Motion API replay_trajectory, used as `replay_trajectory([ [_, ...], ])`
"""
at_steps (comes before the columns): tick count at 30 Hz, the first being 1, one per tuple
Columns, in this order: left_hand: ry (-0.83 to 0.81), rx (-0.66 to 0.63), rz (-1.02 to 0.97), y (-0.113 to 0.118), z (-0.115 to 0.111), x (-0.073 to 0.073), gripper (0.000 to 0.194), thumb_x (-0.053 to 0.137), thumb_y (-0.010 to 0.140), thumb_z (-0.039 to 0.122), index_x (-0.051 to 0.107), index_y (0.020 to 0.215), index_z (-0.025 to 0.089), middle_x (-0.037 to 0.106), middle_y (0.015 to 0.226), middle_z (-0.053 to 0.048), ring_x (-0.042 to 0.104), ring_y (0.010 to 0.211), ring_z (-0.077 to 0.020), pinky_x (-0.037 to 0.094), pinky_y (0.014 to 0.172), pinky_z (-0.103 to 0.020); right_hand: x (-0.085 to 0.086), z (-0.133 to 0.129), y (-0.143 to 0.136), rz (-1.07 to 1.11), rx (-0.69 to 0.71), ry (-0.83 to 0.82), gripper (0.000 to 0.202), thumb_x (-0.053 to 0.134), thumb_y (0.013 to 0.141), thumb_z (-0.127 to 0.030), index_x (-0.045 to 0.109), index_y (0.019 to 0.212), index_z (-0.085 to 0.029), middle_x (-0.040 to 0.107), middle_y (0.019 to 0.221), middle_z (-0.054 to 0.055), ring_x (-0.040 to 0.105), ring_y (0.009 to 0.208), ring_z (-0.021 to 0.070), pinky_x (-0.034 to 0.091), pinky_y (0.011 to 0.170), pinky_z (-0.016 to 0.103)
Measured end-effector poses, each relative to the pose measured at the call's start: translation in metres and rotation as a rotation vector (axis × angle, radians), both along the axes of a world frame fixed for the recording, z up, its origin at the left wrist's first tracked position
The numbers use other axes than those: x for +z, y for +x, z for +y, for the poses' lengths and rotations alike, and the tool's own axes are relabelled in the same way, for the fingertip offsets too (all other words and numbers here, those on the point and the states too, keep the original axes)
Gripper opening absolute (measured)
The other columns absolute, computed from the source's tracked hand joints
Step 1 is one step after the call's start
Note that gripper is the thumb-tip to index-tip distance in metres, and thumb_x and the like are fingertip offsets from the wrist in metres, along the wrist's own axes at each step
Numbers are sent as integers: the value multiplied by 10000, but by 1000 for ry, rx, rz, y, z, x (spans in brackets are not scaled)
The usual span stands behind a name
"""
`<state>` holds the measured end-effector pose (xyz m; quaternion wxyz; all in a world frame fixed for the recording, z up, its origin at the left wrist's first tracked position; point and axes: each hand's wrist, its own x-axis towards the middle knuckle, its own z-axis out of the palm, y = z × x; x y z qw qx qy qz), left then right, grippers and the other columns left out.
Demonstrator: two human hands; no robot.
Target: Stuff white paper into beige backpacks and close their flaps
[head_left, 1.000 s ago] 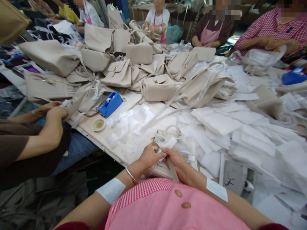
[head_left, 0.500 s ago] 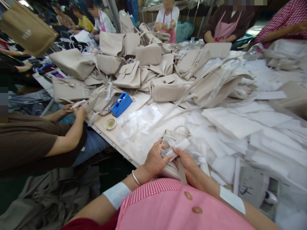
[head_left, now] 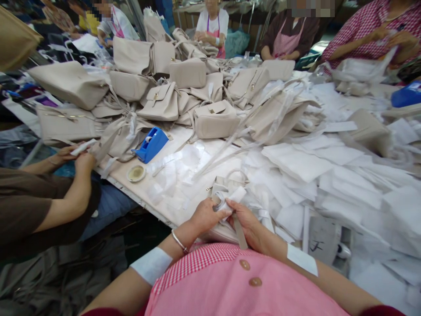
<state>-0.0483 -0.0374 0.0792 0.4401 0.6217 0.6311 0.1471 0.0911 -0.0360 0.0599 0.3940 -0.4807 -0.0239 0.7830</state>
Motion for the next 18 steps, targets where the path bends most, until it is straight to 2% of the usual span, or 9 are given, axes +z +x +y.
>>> replay_trajectory([
  [2,31,-23,31,2,4,-1,354,635,752,508,625,657,167,608,697,-13,562,652,-151,412,620,-261,-2,1,0,-3,3,27,102,639,793,-213,614,884,-174,684,822,46,635,705,163,548,613,265],
  [4,41,-36,60,2,7,-2,328,609,775,452,600,610,168,590,693,-17,552,645,-148,406,615,-259,-3,1,5,-6,67,90,138,645,809,-277,621,903,-179,688,854,61,645,745,177,552,628,273],
  [6,28,-45,74,-1,10,-4,297,607,770,412,593,601,169,589,703,-23,554,653,-152,410,619,-260,2,-2,16,-28,199,115,225,639,826,-387,638,918,-182,689,869,74,653,764,187,551,633,279],
  [9,14,-29,85,-7,12,-5,279,605,767,403,593,612,172,591,688,-20,558,661,-158,416,629,-261,20,-8,42,-107,413,155,353,604,841,-492,657,1024,-195,696,911,78,660,785,190,551,699,307],
  [13,8,-21,63,-11,12,-7,329,584,783,419,544,556,185,548,605,1,532,607,-150,398,587,-256,48,-8,77,-241,700,440,432,590,857,-468,623,1206,-216,706,977,82,656,849,205,515,820,371],
  [16,13,-34,56,-12,11,-6,338,578,788,418,523,546,189,526,583,8,515,588,-145,390,575,-253,57,3,87,-104,865,618,435,497,902,-410,581,1284,-217,629,1222,110,621,1035,230,479,885,386],
  [18,17,-32,53,-12,10,-5,342,573,791,419,510,543,191,519,588,9,510,587,-142,390,572,-250,58,15,86,-82,953,724,464,475,887,-302,521,1343,-234,610,1255,98,623,1026,216,470,878,378],
])
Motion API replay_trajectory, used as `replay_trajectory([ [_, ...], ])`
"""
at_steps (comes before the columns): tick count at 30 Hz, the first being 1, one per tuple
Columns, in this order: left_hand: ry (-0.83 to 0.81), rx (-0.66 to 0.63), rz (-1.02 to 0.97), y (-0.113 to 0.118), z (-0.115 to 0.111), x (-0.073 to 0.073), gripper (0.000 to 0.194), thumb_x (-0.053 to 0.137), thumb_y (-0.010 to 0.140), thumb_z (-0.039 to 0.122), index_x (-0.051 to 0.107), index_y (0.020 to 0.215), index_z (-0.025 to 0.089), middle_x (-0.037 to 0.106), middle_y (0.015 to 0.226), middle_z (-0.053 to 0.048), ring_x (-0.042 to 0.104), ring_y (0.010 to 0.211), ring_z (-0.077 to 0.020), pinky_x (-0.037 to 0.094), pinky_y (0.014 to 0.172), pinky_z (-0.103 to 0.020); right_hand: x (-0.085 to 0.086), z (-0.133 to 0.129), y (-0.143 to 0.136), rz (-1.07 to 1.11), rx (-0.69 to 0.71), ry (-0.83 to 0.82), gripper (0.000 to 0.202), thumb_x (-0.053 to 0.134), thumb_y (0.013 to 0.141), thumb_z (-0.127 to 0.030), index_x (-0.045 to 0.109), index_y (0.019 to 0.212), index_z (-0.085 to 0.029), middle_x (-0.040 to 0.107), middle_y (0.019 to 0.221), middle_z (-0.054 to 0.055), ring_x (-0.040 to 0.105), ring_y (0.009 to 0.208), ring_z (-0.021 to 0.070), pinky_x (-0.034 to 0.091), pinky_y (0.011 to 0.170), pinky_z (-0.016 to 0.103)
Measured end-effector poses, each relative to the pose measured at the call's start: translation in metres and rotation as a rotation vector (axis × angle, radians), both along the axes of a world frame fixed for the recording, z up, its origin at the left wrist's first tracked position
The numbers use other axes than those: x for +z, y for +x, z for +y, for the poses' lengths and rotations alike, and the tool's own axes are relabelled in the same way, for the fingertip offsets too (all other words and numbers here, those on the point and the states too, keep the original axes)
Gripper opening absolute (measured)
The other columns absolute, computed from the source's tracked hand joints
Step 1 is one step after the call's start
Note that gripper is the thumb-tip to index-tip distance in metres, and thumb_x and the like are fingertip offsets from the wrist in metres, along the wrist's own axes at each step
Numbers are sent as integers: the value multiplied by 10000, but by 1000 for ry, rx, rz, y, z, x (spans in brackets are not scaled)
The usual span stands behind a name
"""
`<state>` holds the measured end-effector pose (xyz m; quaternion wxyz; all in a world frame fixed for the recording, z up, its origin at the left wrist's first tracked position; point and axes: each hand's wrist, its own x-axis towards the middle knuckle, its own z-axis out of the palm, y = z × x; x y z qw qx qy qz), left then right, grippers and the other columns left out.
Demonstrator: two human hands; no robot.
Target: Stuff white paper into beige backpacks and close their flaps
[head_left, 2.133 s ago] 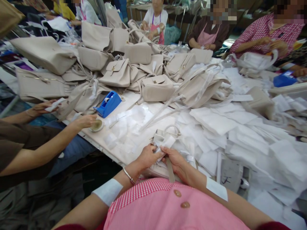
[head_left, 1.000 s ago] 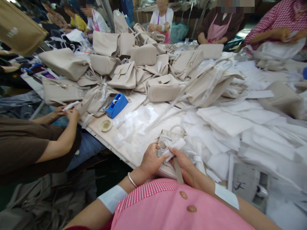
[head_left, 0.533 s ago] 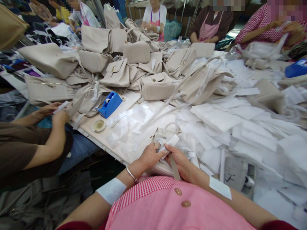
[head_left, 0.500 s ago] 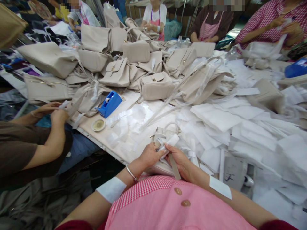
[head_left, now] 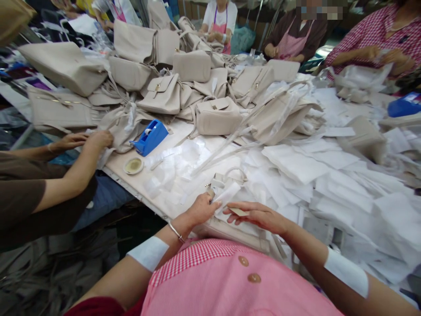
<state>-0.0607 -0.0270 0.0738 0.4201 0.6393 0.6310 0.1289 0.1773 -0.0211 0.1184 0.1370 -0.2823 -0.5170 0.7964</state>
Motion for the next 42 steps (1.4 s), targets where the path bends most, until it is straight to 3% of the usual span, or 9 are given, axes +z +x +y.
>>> replay_trajectory([
  [6,9,-9,-15,-1,-4,1,326,561,798,422,546,570,189,560,637,-13,550,663,-172,432,633,-264,-1,33,-30,-448,272,930,318,573,693,-69,727,944,-190,673,775,60,589,742,187,419,734,301],
  [11,81,-127,-74,-5,-7,-6,253,466,865,332,644,778,174,651,847,-68,591,832,-217,463,805,-322,-9,51,-57,-434,335,1354,139,568,809,-145,700,769,-159,660,1058,128,572,961,238,381,821,364],
  [13,142,-217,-120,-7,-9,-8,273,408,893,285,653,913,167,660,980,-94,582,966,-234,439,919,-359,-17,56,-63,-360,267,1358,101,607,802,-157,685,737,-158,637,1158,115,559,1048,243,365,883,380],
  [16,199,-299,-175,-9,-12,-6,309,406,884,238,602,1106,149,621,1172,-115,515,1152,-250,374,1039,-407,-30,58,-66,-235,229,1223,146,602,808,-120,643,673,-158,683,928,65,603,888,172,407,831,318],
  [23,113,-171,-166,-2,-12,3,340,505,879,401,645,1085,169,662,1128,-79,585,1059,-235,442,961,-358,-44,42,-64,-244,-65,924,199,576,816,-109,617,627,-158,627,728,22,575,713,130,445,713,254],
  [28,90,-162,-140,2,-9,-3,279,531,868,389,695,988,197,693,1016,-49,602,989,-227,465,909,-335,-35,46,-56,-231,63,746,217,547,863,-181,666,684,-155,632,782,24,583,729,129,462,699,252],
  [34,101,-63,-41,9,-14,-8,241,558,844,356,682,948,177,674,916,-73,610,898,-237,483,825,-345,6,49,-64,-562,230,1140,257,602,858,-372,718,774,-158,627,822,84,586,800,191,438,748,309],
  [38,92,-53,31,10,-12,-10,177,597,805,314,667,844,156,654,859,-73,599,852,-225,478,787,-324,2,39,-80,-726,378,1229,118,592,798,-191,689,770,-131,651,740,97,595,709,202,410,646,292],
  [42,84,-82,56,7,-10,-8,226,554,841,344,671,825,151,629,866,-67,597,862,-211,469,815,-320,-19,32,-81,-579,-146,876,277,471,884,-262,632,695,-140,621,651,51,564,623,150,415,602,252],
])
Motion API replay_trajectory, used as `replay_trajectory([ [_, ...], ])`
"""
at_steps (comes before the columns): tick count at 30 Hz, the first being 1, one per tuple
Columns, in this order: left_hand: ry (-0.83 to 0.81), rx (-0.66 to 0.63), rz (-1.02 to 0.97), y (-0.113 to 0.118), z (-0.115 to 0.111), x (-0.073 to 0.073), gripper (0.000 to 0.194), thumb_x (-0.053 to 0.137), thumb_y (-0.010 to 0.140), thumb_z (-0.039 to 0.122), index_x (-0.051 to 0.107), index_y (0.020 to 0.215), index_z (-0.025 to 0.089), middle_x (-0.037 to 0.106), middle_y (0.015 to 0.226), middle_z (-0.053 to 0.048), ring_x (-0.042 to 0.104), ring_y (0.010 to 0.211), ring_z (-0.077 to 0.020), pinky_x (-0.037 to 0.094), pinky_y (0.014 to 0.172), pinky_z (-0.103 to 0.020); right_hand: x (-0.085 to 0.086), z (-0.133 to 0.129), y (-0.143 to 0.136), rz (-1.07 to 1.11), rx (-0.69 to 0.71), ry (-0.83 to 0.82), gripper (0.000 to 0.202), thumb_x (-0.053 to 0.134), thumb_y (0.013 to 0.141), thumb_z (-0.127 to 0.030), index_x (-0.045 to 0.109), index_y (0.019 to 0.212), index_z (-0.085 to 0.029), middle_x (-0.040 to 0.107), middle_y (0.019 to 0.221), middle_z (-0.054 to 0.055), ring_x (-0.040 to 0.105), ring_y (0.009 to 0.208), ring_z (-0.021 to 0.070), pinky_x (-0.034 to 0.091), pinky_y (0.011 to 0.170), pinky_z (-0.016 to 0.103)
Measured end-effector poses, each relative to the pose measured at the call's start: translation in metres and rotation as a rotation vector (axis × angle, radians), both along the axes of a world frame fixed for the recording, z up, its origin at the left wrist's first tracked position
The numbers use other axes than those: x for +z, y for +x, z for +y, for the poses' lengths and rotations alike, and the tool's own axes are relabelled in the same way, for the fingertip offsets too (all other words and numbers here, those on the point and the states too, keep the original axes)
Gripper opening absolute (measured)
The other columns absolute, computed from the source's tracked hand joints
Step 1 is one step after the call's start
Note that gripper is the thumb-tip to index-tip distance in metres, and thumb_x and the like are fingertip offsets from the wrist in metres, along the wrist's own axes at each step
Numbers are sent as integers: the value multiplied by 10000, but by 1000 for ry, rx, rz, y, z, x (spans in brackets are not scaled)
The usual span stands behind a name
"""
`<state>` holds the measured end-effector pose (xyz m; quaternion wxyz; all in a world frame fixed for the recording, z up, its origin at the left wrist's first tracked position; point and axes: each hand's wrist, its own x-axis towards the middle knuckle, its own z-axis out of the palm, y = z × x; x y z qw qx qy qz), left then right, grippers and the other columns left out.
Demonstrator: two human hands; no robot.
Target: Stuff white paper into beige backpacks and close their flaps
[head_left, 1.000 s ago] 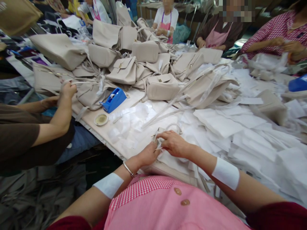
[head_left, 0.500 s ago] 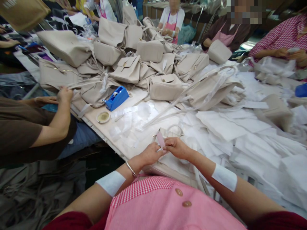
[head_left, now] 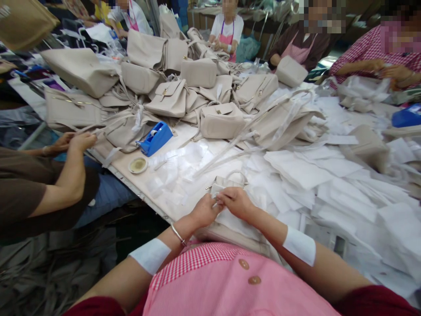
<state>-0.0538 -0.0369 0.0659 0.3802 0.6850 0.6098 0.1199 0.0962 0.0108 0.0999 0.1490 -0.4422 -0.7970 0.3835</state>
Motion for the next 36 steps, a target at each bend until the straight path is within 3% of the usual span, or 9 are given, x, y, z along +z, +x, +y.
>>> replay_trajectory([
  [2,-24,24,-8,-1,0,3,240,557,838,355,674,838,146,625,904,-74,602,877,-210,468,831,-313,5,-4,18,194,-305,-133,406,385,939,-364,598,668,-149,550,557,12,501,527,126,389,525,236],
  [4,-56,37,-33,-3,-1,6,232,563,832,347,673,821,143,624,943,-80,608,884,-202,470,830,-294,22,-9,53,250,-358,-181,427,429,923,-440,578,639,-158,510,525,-7,468,502,120,367,497,237],
  [6,-72,29,-56,-5,-1,8,228,562,832,336,666,773,141,624,967,-85,609,888,-193,470,830,-279,43,-15,100,105,-149,-183,408,506,893,-430,590,597,-162,560,575,10,519,569,131,393,557,245],
  [9,-75,7,-88,-8,-1,5,238,572,824,339,656,715,145,622,999,-85,606,904,-185,468,851,-277,66,-25,162,-265,162,-278,179,630,810,-339,719,884,-202,689,815,46,620,741,181,448,681,276],
  [11,-68,-6,-123,-9,-1,3,227,578,819,342,658,713,159,619,1025,-71,604,921,-179,465,878,-279,71,-28,177,-419,223,-259,346,699,738,-301,697,1076,-230,697,959,74,637,837,221,465,738,310],
  [16,-55,2,-166,-7,-1,4,151,585,811,309,669,830,185,610,991,-33,595,905,-163,466,890,-281,57,-4,109,-158,233,-6,306,553,890,-309,659,1154,-198,646,1033,104,611,898,191,462,830,311],
  [22,-38,-21,-179,-8,-5,8,183,598,817,339,665,814,168,576,910,-36,563,832,-159,468,844,-294,20,34,10,-164,587,92,204,624,820,-205,731,989,-168,645,874,76,592,814,179,442,777,289],
  [29,-115,-56,-226,-11,-4,-3,182,591,804,297,629,704,150,561,915,-38,544,799,-141,463,819,-280,3,51,-4,-260,787,-18,200,552,825,-142,751,826,-162,684,781,45,566,669,125,405,669,228],
  [36,-141,-39,-350,-12,-3,-6,263,631,759,272,652,991,150,642,987,-60,581,915,-195,468,894,-326,-7,40,-13,-384,741,53,165,572,794,-167,734,811,-142,709,797,82,592,684,155,398,650,246],
])
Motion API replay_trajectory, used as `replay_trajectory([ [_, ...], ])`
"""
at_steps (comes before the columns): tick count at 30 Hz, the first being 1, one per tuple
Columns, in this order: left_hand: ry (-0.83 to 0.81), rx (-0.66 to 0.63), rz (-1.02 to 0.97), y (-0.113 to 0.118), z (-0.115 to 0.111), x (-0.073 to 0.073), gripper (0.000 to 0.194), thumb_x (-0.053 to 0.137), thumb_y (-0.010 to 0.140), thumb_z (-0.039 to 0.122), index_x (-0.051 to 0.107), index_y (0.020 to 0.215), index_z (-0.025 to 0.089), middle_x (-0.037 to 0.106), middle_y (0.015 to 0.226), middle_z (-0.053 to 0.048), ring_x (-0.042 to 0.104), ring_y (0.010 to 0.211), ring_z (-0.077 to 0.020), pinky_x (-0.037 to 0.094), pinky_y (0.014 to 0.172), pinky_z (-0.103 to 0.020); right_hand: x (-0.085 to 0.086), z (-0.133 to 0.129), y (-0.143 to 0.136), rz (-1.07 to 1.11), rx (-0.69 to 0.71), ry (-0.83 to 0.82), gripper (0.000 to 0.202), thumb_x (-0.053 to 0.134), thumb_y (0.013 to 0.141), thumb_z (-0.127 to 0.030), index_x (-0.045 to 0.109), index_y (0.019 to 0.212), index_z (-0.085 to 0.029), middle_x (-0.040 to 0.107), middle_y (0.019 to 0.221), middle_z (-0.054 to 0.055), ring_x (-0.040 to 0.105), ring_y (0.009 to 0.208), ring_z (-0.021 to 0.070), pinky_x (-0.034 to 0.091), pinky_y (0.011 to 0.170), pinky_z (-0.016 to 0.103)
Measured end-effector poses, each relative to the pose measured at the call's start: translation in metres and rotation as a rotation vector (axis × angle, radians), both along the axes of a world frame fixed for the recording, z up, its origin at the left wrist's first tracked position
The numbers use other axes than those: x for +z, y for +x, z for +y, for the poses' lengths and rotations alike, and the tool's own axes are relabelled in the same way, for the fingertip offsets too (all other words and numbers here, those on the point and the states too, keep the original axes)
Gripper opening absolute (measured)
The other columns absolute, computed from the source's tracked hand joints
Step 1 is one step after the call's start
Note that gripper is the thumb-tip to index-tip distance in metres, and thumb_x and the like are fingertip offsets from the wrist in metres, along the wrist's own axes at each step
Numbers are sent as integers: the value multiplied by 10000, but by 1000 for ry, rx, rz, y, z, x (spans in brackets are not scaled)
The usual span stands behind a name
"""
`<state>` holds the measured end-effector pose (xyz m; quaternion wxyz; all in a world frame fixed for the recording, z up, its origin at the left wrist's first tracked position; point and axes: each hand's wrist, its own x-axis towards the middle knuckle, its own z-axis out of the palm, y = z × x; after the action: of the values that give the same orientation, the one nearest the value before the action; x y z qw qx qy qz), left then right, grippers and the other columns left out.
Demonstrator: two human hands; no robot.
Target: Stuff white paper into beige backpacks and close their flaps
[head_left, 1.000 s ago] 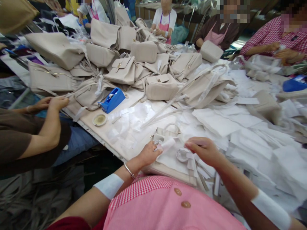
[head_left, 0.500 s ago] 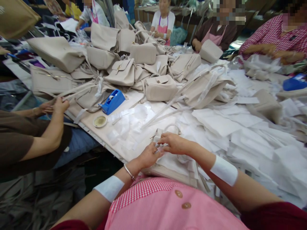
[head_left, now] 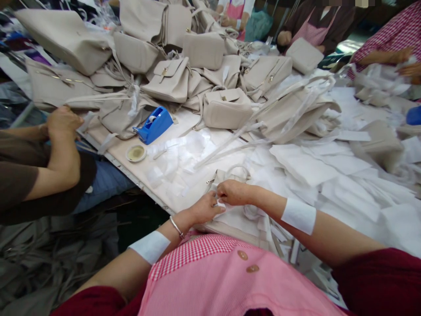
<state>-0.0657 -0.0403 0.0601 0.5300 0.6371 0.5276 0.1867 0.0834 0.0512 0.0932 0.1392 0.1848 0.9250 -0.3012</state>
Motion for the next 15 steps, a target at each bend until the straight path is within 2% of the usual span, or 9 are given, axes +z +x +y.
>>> replay_trajectory([
  [5,31,-51,-13,-2,1,0,295,597,778,245,644,1054,153,659,1067,-79,594,953,-197,463,926,-327,-13,-13,5,63,-62,106,164,552,820,-178,707,806,-125,677,806,103,590,747,180,393,660,269],
  [10,86,-184,119,-2,5,-7,209,586,793,279,685,941,169,661,1076,-86,594,969,-208,447,942,-331,-27,-24,16,191,-40,209,134,550,830,-167,666,777,-127,622,784,89,532,759,183,376,708,308],
  [15,38,-190,192,-2,10,-10,165,569,798,284,705,816,192,697,898,-37,607,834,-185,471,838,-293,-33,-36,24,287,-32,327,192,500,895,-203,656,803,-139,583,777,87,470,776,195,332,705,336],
])
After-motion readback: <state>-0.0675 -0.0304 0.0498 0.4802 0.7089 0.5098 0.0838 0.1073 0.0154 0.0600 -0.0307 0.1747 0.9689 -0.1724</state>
